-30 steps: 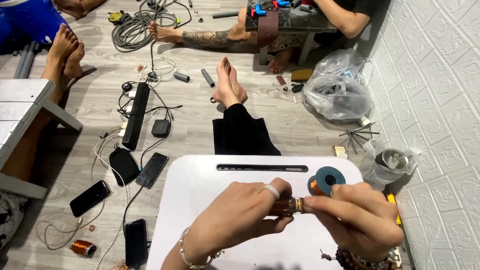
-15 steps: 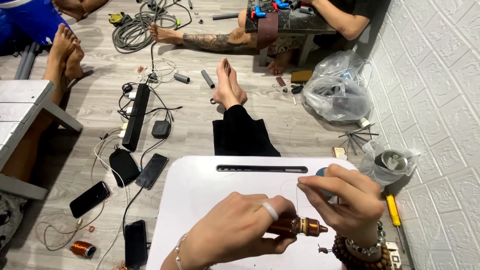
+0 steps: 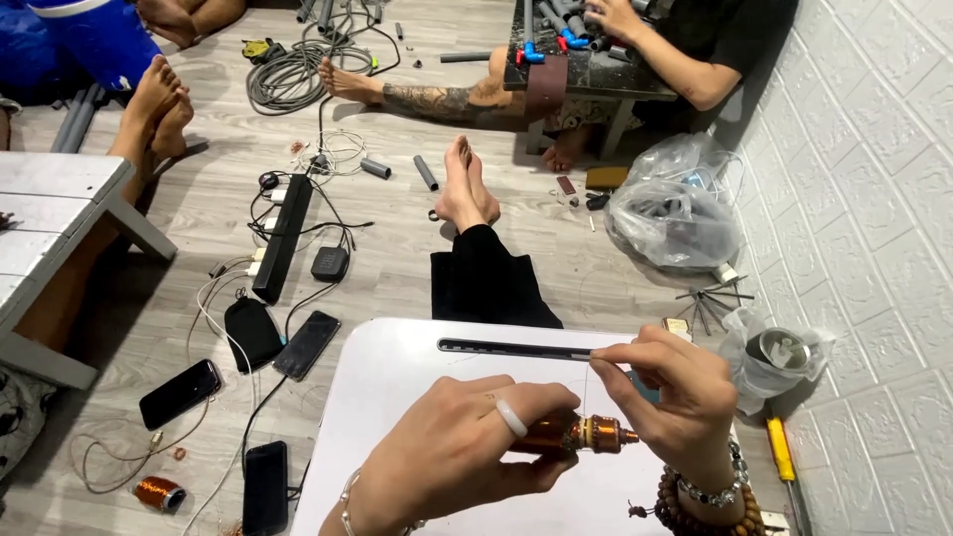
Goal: Manually winding copper wire onto the poles of a motor rotor
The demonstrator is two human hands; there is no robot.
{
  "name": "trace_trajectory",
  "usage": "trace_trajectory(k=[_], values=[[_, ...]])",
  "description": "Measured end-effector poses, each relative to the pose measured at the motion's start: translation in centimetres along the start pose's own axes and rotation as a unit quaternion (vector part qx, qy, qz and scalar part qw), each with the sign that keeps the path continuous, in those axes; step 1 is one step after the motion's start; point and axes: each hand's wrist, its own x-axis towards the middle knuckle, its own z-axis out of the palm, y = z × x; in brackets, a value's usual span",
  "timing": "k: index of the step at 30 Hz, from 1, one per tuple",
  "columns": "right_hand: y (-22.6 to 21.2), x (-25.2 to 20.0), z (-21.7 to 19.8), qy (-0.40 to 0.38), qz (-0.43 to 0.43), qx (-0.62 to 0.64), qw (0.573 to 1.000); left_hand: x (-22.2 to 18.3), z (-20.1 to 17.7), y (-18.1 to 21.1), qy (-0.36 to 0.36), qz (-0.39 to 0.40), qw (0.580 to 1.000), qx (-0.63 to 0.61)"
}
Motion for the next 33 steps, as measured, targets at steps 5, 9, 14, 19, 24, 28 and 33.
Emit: trace_trajectory(k=[5,9,14,19,24,28,33], values=[[-0.4,0.2,0.6,-0.028,0.012,0.018,0.999,-0.2,-0.2,-0.2,0.049,0.035,0.998,0.008],[-0.2,-0.3,0.8,-0.077,-0.002,0.009,0.997,-0.3,-0.1,-0.8,0.099,0.03,0.992,0.065],[-2.8,-0.3,0.9,-0.089,0.008,-0.051,0.995,-0.1,-0.1,-1.5,0.134,0.001,0.983,0.125],[-4.1,-0.7,0.6,-0.081,0.023,-0.104,0.991,0.4,0.2,-1.6,0.16,-0.006,0.97,0.182],[-4.6,-0.9,-0.1,-0.083,-0.012,-0.17,0.982,0.6,1.0,-1.7,0.114,0.012,0.967,0.227],[-4.3,0.0,-0.7,-0.099,-0.044,-0.158,0.982,0.5,1.9,-1.7,0.052,0.038,0.973,0.223],[-2.9,0.4,-1.3,-0.11,-0.012,-0.084,0.99,0.5,2.1,-1.6,0.025,0.051,0.98,0.193]])
